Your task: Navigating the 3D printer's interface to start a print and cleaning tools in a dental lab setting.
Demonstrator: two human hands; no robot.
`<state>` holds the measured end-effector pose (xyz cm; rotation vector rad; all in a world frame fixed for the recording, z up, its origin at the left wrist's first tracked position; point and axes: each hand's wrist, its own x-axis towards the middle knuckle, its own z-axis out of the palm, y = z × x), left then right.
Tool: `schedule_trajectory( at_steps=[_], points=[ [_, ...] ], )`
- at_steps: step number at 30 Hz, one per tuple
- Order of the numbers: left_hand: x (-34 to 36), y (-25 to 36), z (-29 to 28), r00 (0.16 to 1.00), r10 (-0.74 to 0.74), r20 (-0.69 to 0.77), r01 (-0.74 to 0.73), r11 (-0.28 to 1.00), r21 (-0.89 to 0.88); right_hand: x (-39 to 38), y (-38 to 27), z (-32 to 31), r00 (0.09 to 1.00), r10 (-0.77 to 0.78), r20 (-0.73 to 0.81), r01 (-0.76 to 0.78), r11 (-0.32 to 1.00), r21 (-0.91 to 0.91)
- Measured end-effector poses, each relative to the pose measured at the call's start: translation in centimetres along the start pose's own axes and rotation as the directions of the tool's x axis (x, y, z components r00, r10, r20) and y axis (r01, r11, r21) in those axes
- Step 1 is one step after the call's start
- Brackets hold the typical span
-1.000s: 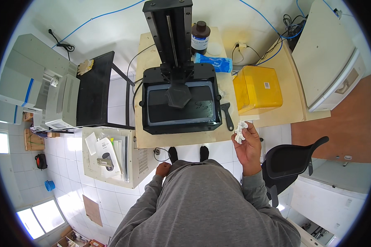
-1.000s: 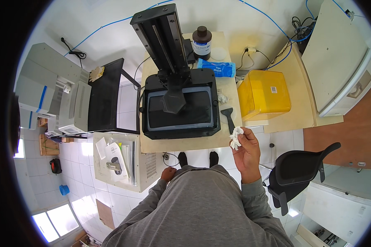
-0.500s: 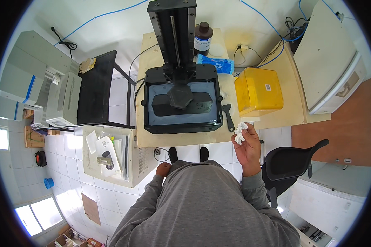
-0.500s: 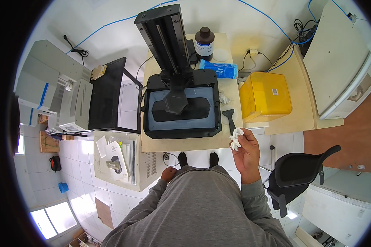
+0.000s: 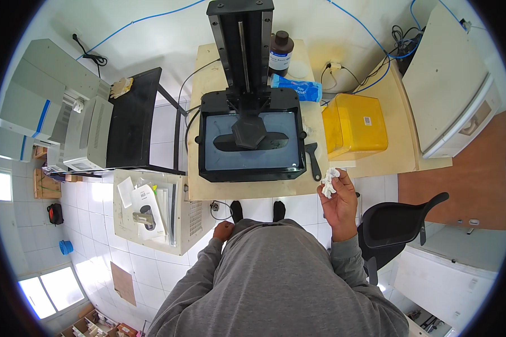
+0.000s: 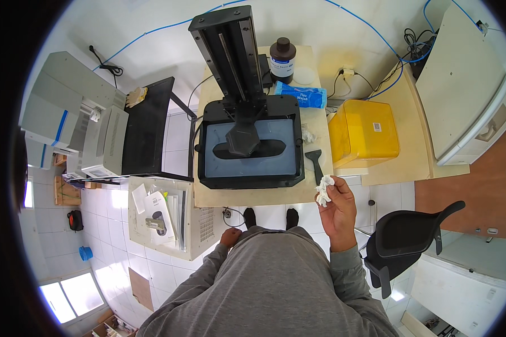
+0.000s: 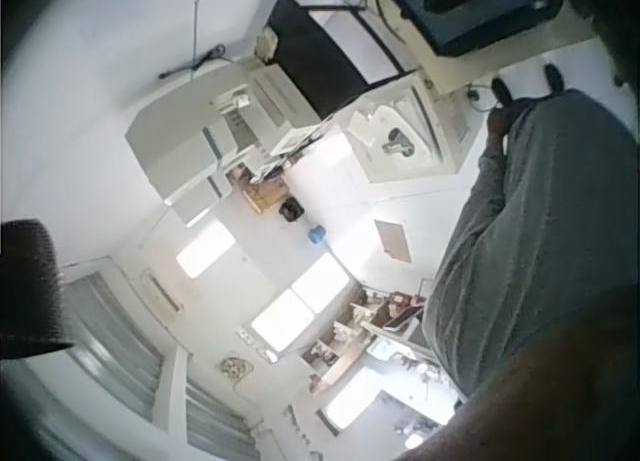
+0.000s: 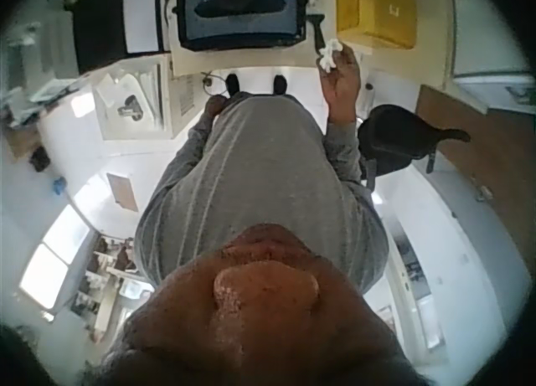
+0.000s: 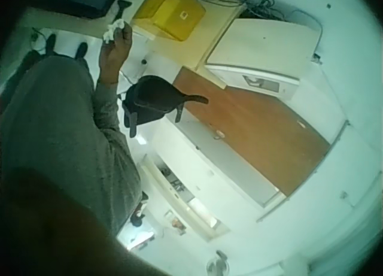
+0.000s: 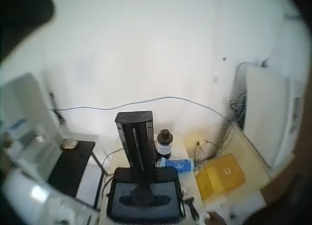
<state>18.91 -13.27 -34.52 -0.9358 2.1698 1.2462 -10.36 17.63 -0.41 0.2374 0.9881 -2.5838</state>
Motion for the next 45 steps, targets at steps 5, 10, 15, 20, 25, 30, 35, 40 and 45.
schedule_trajectory(
  at_steps=[5, 10, 15, 20, 25, 30, 35, 40, 45],
  points=[
    [0.1, -0.1, 0.1, 1.000, -0.020, -0.002, 0.020, 1.000, 0.007, 0.0, 0.0, -0.1, 1.000, 0.004, 0.002, -0.004, 1.000, 0.003],
    [0.0, 0.2, 0.2, 1.000, -0.012, -0.005, 0.013, 1.000, 0.011, -0.1, 0.0, 0.0, 1.000, 0.003, 0.013, -0.003, 1.000, 0.000],
    [0.0, 0.1, 0.2, 1.000, -0.007, -0.005, 0.007, 1.000, 0.009, -0.2, 0.0, -0.1, 1.000, 0.006, 0.007, -0.006, 1.000, 0.000],
    [0.2, -0.4, 0.3, 1.000, 0.012, -0.007, -0.011, 0.999, 0.036, -0.3, 0.1, 0.0, 1.000, 0.010, 0.010, -0.010, 1.000, 0.009],
    [0.3, -0.5, 0.5, 1.000, 0.017, -0.011, -0.017, 0.999, 0.029, -0.4, 0.1, -0.5, 0.999, 0.020, 0.034, -0.020, 1.000, 0.010],
    [0.4, -1.0, 0.5, 0.999, 0.042, -0.010, -0.041, 0.998, 0.038, -0.5, 0.2, -0.5, 0.999, 0.022, 0.026, -0.023, 1.000, 0.009],
    [0.2, -0.7, 0.6, 1.000, 0.005, -0.005, -0.005, 1.000, 0.025, -0.6, 0.3, -0.7, 0.999, 0.025, 0.023, -0.025, 1.000, 0.010],
    [0.1, -0.8, 0.6, 1.000, 0.020, -0.014, -0.020, 1.000, -0.006, -0.6, 0.3, -0.7, 1.000, 0.023, 0.020, -0.023, 1.000, -0.001],
    [0.0, -0.6, 0.6, 1.000, 0.013, -0.027, -0.013, 1.000, 0.001, -0.4, 0.4, -0.8, 0.999, 0.025, 0.037, -0.025, 1.000, 0.007]
  ],
)
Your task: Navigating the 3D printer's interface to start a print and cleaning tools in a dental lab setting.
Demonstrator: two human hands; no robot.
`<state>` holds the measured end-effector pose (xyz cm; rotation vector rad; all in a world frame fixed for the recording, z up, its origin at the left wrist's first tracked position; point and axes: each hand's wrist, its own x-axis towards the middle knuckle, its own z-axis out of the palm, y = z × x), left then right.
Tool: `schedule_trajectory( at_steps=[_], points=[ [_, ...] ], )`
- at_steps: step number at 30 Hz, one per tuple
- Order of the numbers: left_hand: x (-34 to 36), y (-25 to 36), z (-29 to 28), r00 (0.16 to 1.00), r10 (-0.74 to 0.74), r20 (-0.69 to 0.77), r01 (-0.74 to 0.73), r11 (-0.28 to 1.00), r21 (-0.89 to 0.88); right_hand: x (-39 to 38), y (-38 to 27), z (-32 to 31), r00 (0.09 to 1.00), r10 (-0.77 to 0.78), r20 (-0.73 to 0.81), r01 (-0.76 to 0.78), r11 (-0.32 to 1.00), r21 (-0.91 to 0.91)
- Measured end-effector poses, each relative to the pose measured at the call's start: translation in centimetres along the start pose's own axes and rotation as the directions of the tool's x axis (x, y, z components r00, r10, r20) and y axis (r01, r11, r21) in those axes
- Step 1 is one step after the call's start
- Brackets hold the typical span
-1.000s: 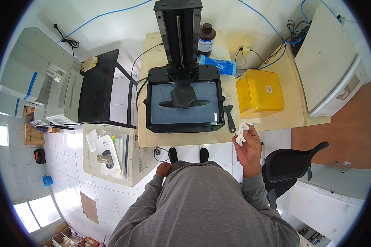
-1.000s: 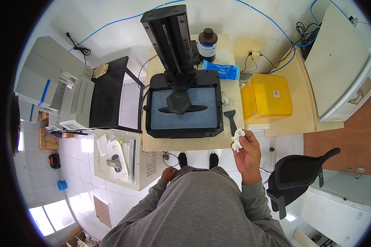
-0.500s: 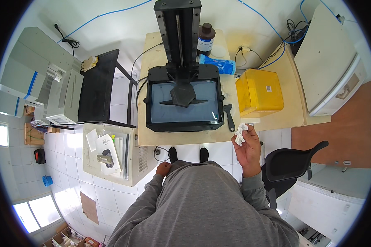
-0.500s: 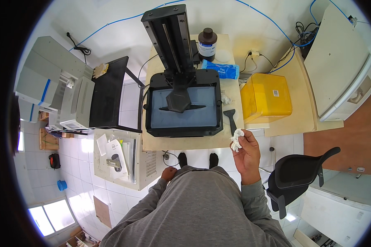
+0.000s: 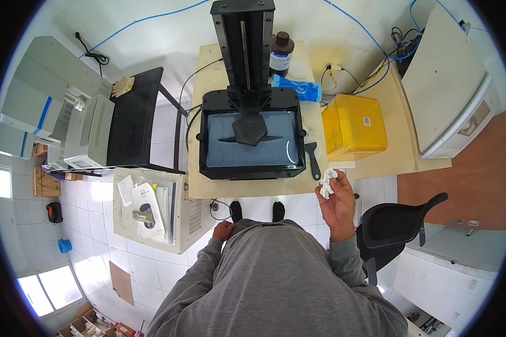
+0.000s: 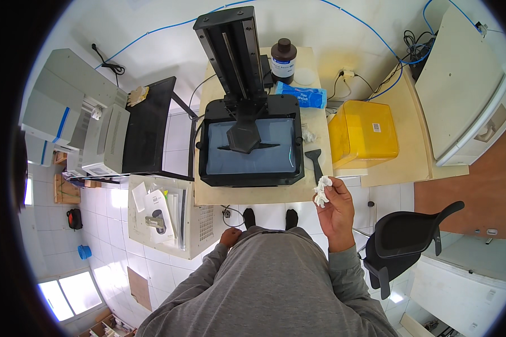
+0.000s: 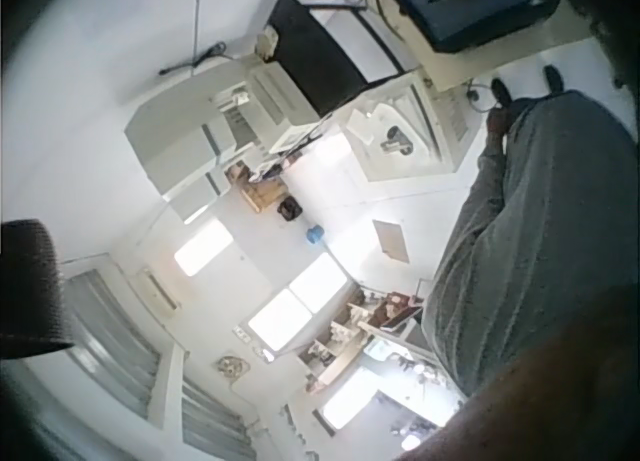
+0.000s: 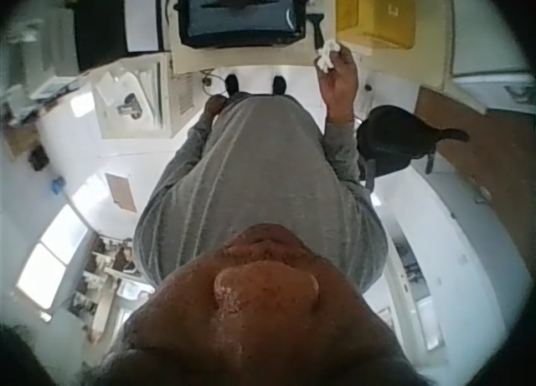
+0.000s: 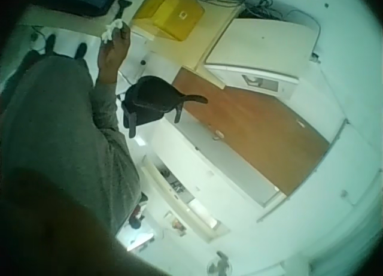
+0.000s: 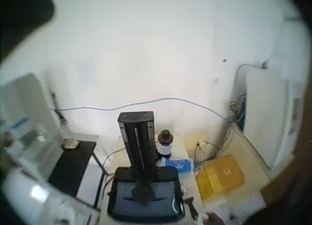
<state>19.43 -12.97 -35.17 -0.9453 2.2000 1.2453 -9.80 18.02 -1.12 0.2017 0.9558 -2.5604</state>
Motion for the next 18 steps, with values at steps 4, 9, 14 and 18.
schedule_trajectory(
  at_steps=[4, 9, 14, 18],
  points=[
    [-0.1, 0.4, -0.1, 1.000, -0.016, 0.011, 0.016, 1.000, 0.005, 0.0, 0.0, 0.1, 1.000, -0.004, 0.001, 0.004, 1.000, 0.003],
    [-0.2, 0.6, -0.2, 0.999, -0.038, 0.020, 0.038, 0.999, -0.018, 0.0, -0.1, 0.2, 1.000, -0.003, -0.018, 0.003, 1.000, -0.011],
    [-0.1, 0.3, -0.1, 1.000, -0.022, 0.021, 0.022, 1.000, -0.007, 0.0, -0.2, 0.0, 1.000, -0.007, -0.016, 0.006, 1.000, -0.016],
    [0.4, -0.6, 0.2, 1.000, 0.010, 0.022, -0.010, 1.000, 0.015, 0.0, -0.2, -0.1, 1.000, -0.002, 0.003, 0.002, 1.000, -0.018]
  ],
)
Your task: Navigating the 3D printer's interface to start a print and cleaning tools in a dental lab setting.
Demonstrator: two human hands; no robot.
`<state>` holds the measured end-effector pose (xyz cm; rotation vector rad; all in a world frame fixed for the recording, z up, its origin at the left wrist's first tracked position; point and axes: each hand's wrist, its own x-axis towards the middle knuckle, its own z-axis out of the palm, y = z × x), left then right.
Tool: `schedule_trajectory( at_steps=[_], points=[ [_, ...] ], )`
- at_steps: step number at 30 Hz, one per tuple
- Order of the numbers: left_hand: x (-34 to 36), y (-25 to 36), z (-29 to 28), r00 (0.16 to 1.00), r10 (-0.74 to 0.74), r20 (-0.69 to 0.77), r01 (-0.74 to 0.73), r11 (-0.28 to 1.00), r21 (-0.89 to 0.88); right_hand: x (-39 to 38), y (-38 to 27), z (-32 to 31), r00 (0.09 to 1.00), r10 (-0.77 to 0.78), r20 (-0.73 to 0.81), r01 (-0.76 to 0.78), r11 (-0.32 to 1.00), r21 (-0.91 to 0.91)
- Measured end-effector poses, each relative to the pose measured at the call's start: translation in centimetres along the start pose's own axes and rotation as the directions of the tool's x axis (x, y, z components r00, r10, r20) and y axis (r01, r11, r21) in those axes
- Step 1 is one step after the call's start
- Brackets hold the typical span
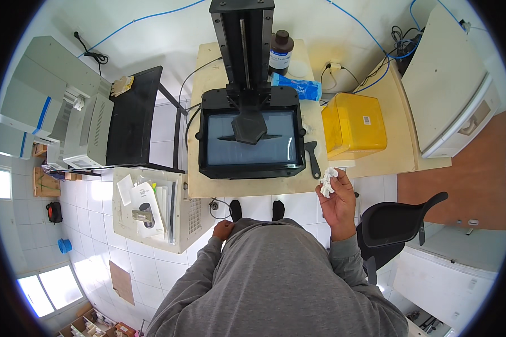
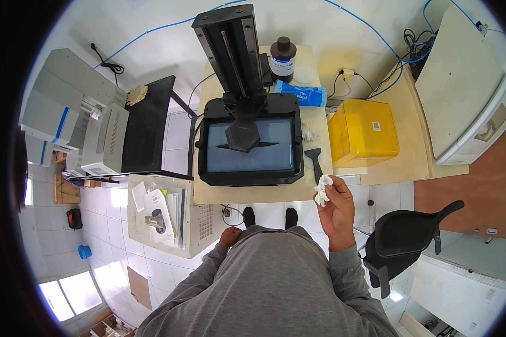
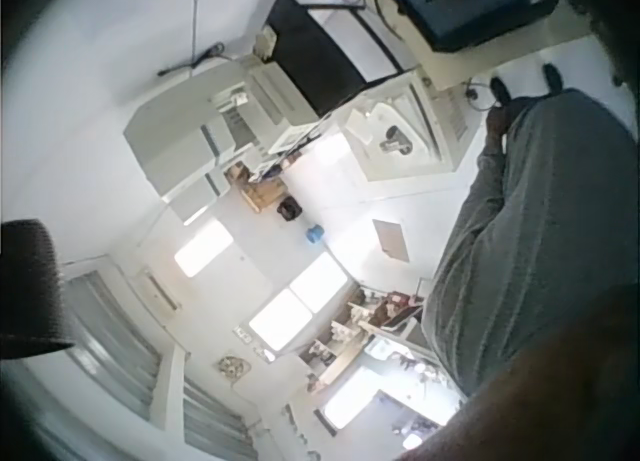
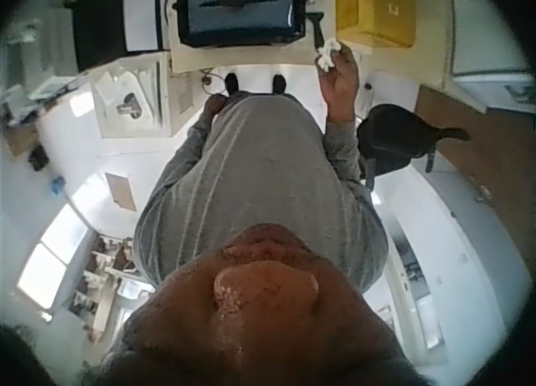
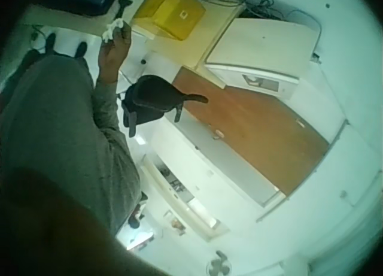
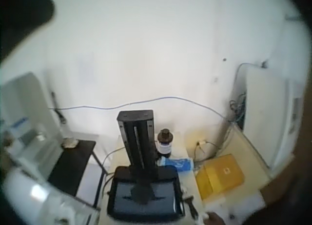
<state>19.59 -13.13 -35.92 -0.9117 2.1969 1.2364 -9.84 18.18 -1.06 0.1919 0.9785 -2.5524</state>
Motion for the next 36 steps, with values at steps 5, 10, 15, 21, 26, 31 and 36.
schedule_trajectory(
  at_steps=[5, 10, 15, 21, 26, 31, 36],
  points=[
    [0.1, -0.1, 0.0, 1.000, 0.003, 0.010, -0.003, 1.000, 0.003, 0.0, 0.0, 0.0, 1.000, 0.002, -0.004, -0.002, 1.000, 0.002],
    [-0.2, 0.3, -0.1, 1.000, -0.024, 0.014, 0.025, 1.000, -0.017, 0.0, 0.1, -0.1, 1.000, -0.002, 0.006, 0.002, 1.000, 0.010],
    [-0.4, 0.8, -0.3, 0.999, -0.037, 0.014, 0.036, 0.999, 0.008, -0.1, 0.1, 0.0, 1.000, 0.000, -0.012, 0.000, 1.000, 0.004],
    [-0.4, 0.6, -0.2, 1.000, -0.017, 0.006, 0.017, 1.000, -0.022, -0.1, 0.2, 0.1, 1.000, 0.001, -0.008, -0.001, 1.000, 0.014],
    [-0.6, 0.8, -0.4, 1.000, -0.010, 0.010, 0.010, 1.000, -0.004, -0.1, 0.2, 0.2, 1.000, 0.005, -0.005, -0.005, 1.000, 0.016],
    [-1.0, 1.6, -0.7, 0.999, -0.039, 0.018, 0.039, 0.999, -0.010, -0.2, 0.2, -0.1, 1.000, 0.000, -0.002, 0.001, 1.000, 0.017],
    [-0.9, 1.4, -0.5, 1.000, -0.013, 0.010, 0.013, 1.000, -0.026, -0.2, 0.2, 0.1, 1.000, 0.002, 0.003, -0.002, 1.000, 0.013]
  ],
)
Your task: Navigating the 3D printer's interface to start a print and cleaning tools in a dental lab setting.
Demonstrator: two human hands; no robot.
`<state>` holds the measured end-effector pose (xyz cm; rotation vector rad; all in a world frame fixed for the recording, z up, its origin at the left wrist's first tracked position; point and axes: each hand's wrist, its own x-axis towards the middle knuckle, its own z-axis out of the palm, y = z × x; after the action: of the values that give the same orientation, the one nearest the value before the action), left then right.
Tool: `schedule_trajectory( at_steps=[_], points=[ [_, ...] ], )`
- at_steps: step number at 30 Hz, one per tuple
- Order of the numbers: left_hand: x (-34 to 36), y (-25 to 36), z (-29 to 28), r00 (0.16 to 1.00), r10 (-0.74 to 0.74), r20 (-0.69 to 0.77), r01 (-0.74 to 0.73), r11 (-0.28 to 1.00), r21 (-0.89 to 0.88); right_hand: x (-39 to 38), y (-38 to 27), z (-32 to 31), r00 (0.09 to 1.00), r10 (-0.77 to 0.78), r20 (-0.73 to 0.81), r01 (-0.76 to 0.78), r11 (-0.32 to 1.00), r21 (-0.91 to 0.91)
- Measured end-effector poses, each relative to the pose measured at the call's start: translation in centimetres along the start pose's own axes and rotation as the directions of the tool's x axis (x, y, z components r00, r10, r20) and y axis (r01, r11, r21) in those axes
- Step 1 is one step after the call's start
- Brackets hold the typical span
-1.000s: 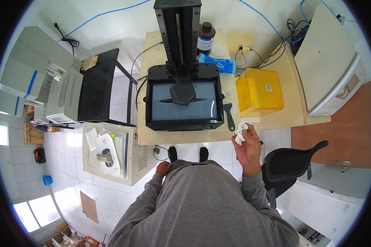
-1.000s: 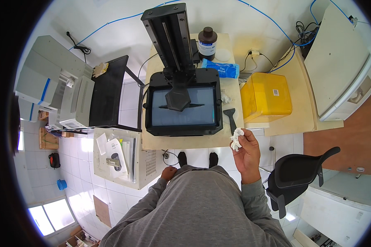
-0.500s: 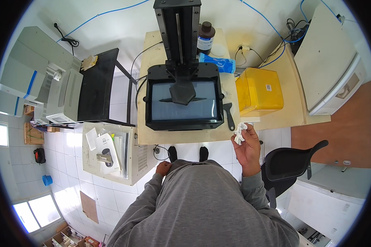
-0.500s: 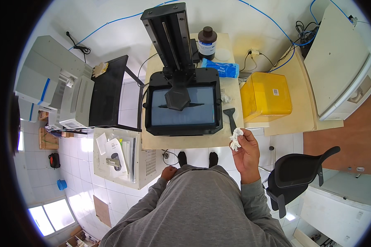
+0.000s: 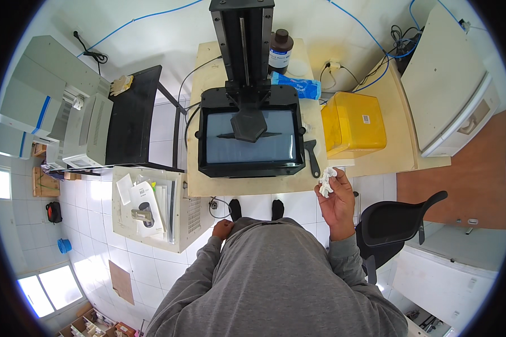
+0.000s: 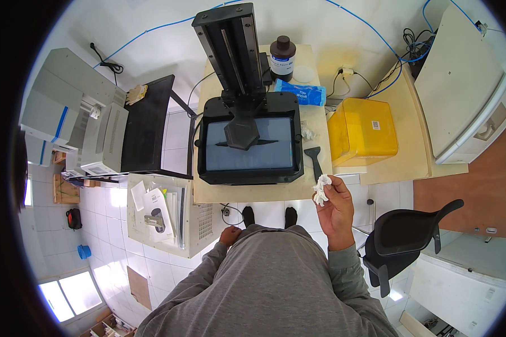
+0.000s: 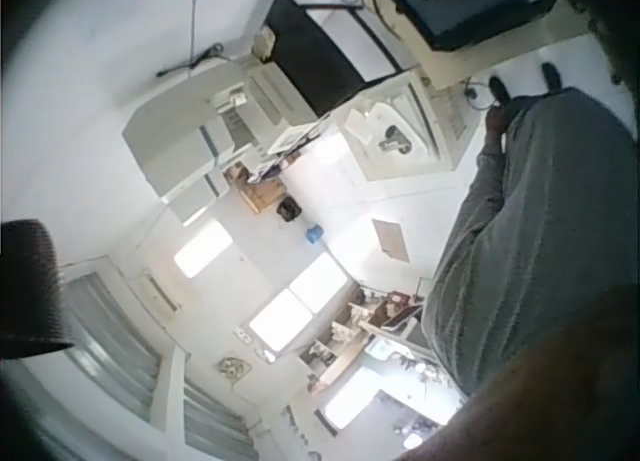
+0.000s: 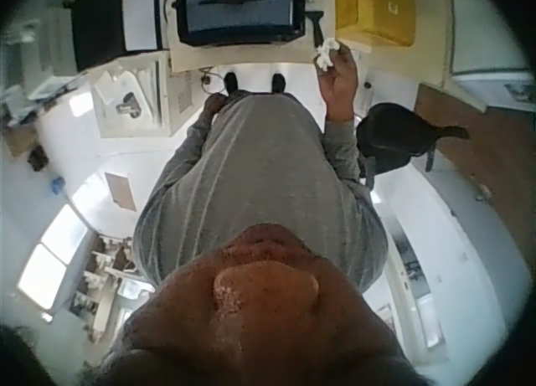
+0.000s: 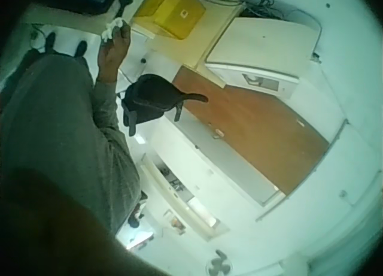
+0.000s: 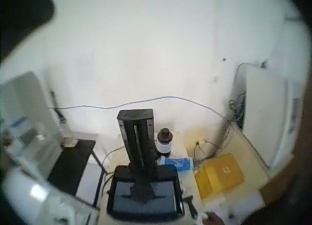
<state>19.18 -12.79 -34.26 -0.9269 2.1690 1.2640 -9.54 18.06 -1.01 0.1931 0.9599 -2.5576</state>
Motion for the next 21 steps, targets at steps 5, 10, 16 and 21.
schedule_trajectory(
  at_steps=[5, 10, 16, 21],
  points=[
    [0.14, -0.75, 0.23, 1.000, 0.008, -0.012, -0.008, 1.000, -0.015, 0.07, 0.08, -0.14, 1.000, 0.006, 0.007, -0.006, 1.000, 0.010],
    [-0.05, -0.28, 0.21, 1.000, -0.013, -0.012, 0.013, 0.999, -0.032, -0.02, 0.04, -0.04, 1.000, 0.004, -0.016, -0.003, 1.000, 0.002],
    [0.12, -0.37, 0.14, 1.000, 0.005, -0.003, -0.005, 1.000, 0.000, -0.04, 0.02, -0.17, 1.000, 0.003, -0.029, -0.003, 1.000, -0.007],
    [0.23, -0.70, 0.33, 1.000, 0.000, -0.003, 0.000, 1.000, -0.012, -0.06, -0.05, -0.10, 1.000, 0.001, -0.017, -0.001, 1.000, -0.011]
  ],
)
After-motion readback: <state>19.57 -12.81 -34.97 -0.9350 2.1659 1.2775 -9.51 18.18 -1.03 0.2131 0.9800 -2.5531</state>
